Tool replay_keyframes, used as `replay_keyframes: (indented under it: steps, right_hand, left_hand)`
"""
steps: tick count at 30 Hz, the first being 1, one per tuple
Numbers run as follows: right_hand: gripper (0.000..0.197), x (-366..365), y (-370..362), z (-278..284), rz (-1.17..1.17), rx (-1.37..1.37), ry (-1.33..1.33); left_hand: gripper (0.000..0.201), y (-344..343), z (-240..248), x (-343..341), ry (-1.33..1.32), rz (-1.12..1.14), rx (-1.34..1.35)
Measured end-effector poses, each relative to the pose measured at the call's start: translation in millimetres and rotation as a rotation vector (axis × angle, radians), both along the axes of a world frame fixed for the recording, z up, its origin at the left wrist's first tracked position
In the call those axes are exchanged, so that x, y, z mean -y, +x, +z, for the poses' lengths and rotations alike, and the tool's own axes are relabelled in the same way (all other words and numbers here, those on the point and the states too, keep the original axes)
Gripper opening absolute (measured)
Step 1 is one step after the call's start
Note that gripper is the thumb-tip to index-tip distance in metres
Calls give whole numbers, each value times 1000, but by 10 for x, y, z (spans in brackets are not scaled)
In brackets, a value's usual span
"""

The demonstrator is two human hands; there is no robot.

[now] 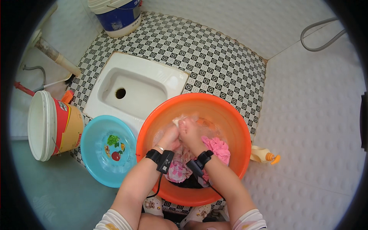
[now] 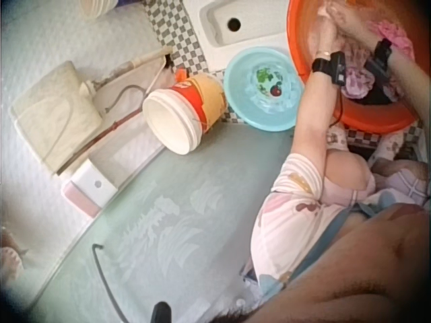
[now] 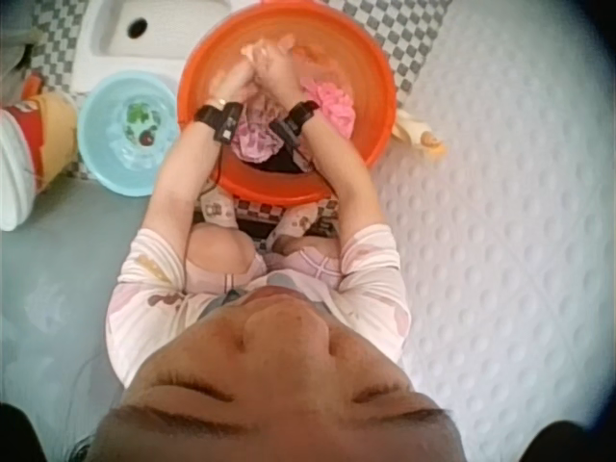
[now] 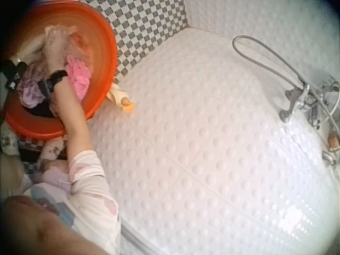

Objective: Washing clothes by hand in a red basin inside a bathroom.

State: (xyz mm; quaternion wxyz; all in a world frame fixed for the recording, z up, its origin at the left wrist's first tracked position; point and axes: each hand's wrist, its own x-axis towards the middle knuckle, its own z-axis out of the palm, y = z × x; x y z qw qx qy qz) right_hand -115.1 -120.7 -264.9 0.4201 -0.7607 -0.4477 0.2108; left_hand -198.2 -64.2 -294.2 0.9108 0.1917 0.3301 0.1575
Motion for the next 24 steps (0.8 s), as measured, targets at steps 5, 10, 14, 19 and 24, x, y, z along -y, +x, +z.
replay_keyframes:
  steps: [5, 10, 14, 19, 24]
  right_hand:
    - [24, 447, 739, -298, -288, 261, -384]
    - [27, 544, 643, -867, -657, 926, -443]
    - [25, 53, 50, -470, -37, -139, -75]
    - [31, 23, -96, -45, -2, -53, 40]
    - [46, 301, 631, -113, -385, 228, -494]
  left_hand:
    - [27, -67, 209, -52, 54, -281, -131]
    - [34, 68, 50, 19, 48, -240, -294]
    - [34, -179, -121, -127, -245, -44, -121]
    - [32, -116, 16, -53, -120, -63, 123]
    - [35, -165, 58, -104, 3, -144, -100]
